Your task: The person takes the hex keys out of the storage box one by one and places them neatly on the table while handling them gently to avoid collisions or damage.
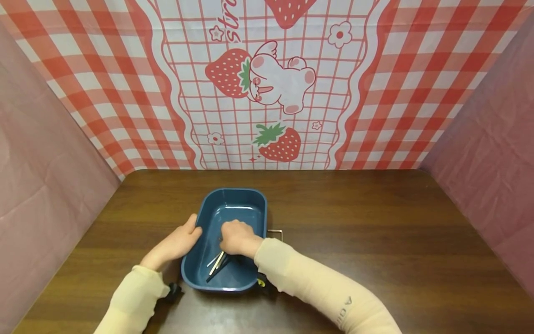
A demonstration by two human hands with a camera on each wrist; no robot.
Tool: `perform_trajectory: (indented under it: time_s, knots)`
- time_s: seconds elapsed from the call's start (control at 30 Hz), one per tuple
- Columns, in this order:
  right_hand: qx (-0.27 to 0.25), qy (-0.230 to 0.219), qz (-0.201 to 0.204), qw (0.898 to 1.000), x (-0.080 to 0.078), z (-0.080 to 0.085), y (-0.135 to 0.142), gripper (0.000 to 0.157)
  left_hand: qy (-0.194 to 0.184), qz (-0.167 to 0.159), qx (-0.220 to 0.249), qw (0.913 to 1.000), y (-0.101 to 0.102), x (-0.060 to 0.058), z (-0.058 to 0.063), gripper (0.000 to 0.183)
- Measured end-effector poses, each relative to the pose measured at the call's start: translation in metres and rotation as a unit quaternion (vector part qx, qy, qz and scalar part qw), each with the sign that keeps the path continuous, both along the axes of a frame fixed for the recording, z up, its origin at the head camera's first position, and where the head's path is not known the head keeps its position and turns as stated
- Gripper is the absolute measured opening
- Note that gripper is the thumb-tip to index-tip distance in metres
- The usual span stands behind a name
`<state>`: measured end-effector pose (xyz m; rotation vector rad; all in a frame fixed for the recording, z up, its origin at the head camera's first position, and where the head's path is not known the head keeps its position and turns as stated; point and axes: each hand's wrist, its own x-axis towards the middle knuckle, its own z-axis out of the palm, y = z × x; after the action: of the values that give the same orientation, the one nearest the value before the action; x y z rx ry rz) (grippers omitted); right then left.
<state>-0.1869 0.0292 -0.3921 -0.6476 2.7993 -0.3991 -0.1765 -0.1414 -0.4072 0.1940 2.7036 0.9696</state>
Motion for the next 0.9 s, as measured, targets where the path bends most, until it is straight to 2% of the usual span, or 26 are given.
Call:
perform_trajectory:
  time_s: [0.33,0.53,0.9]
  knots:
    - [-0.014,0.005,0.006,1.0,0.0,0.005,0.005,0.02,-0.007,-0.002,0.002,1.0,0.0,-0.001,0.0,0.05]
    - [-0.029,-0.002,0.014,0.999,0.0,0.007,0.01,0.016,-0.006,0.002,0.008,0.9999,0.001,-0.001,0.0,0.042]
    - [-0.053,-0.011,0.022,0.998,0.0,0.013,0.014,0.015,0.001,-0.002,-0.003,1.0,0.001,0.002,0.003,0.048]
